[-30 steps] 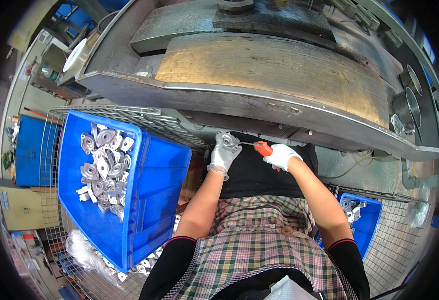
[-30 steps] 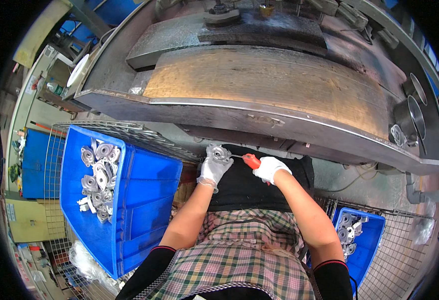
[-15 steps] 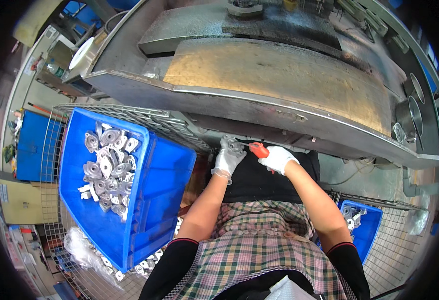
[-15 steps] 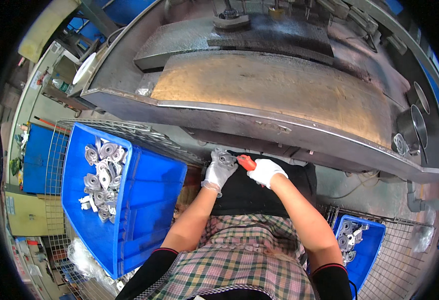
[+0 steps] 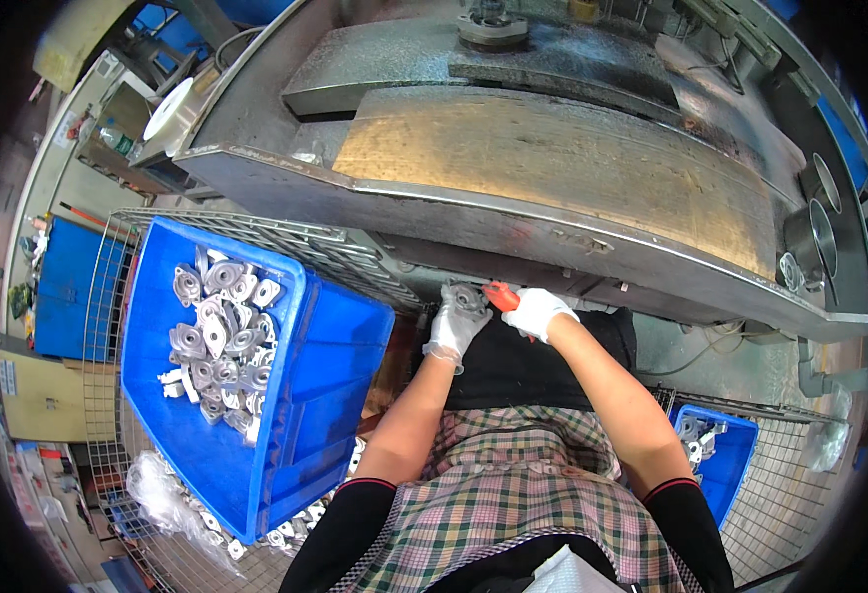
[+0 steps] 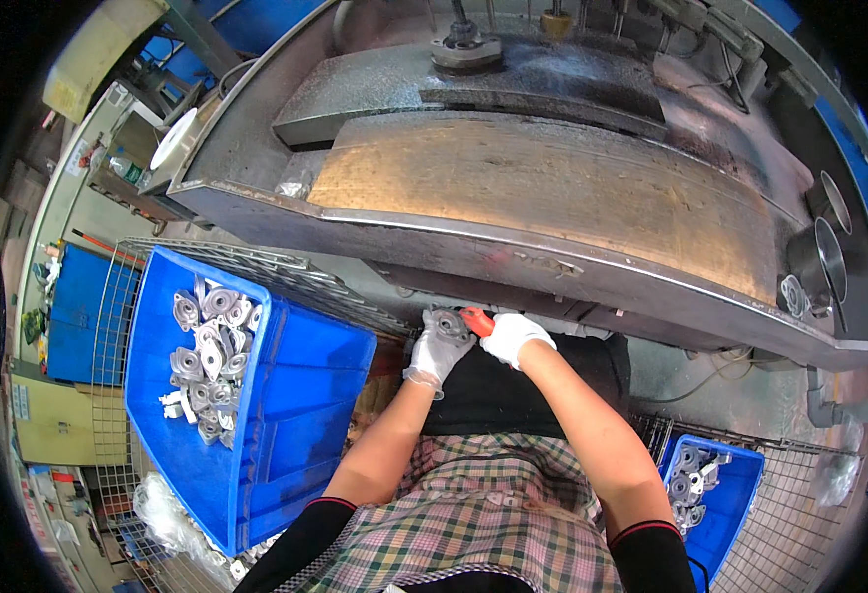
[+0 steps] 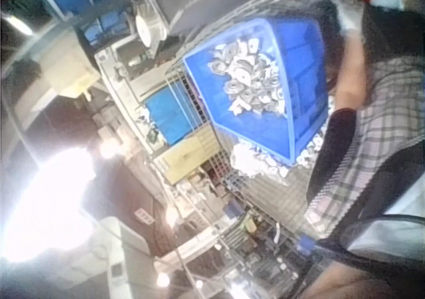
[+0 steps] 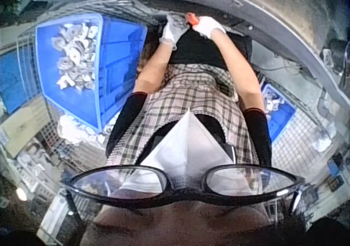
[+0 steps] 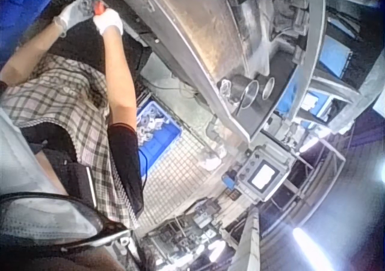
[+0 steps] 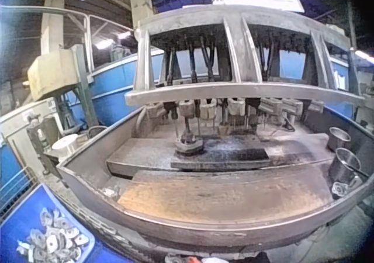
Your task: Inspecting, cleaning with a scraper and air nozzle, and sorting metal housing components at a factory workstation.
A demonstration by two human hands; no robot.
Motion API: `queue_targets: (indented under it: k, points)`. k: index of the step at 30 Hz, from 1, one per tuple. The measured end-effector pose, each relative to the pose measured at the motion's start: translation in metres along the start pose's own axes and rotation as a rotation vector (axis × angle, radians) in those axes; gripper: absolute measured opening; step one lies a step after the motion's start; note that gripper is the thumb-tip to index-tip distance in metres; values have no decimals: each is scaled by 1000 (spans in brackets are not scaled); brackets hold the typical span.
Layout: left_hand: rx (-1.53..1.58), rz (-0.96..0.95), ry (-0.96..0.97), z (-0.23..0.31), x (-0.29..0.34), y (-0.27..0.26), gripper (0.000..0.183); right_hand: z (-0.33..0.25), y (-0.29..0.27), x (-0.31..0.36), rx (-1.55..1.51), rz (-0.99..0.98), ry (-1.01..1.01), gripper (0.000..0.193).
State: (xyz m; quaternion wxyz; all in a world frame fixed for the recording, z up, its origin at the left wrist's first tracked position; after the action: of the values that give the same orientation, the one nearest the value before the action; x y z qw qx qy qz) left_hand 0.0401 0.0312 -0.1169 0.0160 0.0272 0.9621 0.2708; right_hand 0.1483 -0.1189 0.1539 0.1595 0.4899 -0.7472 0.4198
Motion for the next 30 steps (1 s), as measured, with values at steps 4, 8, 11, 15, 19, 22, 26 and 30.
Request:
queue_targets:
  k: [4,8,11,15,19,22,26,30]
  points:
    - [-97,4,-3,-5,-1,2,70,4,3,-5,1,-2,16,39]
    - [-263,39,44,-24,-3,8,70,12,4,-13,-15,25,15,41]
    - [-1399,450,462,-33,-2,15,68,17,3,-18,-33,46,4,42]
    - [-1341,462,474,-59,-5,25,66,21,1,-23,-24,33,20,43]
    - [-1376,468,477,-70,-3,31,65,21,2,-25,-1,30,33,43]
    - [-1382,465,476,-71,-1,33,65,22,3,-25,0,42,42,43]
    - [-1382,533,505,-73,0,34,65,22,2,-24,-27,26,49,38]
    - [-1379,514,504,-84,-2,37,63,21,2,-20,-75,40,47,34]
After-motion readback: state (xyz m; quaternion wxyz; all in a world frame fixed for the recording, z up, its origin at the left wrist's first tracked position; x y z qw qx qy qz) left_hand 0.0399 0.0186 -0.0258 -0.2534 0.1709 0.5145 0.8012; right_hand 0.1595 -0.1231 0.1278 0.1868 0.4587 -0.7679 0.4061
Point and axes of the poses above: each hand's wrist, its own x-axis away from the middle knuckle, its own y-axis out of the palm, z = x × y, the point moved 3 cm from there along -x, towards the middle knuckle, and after that the axes turned 11 degrees about -x, right-handed, at the moved point
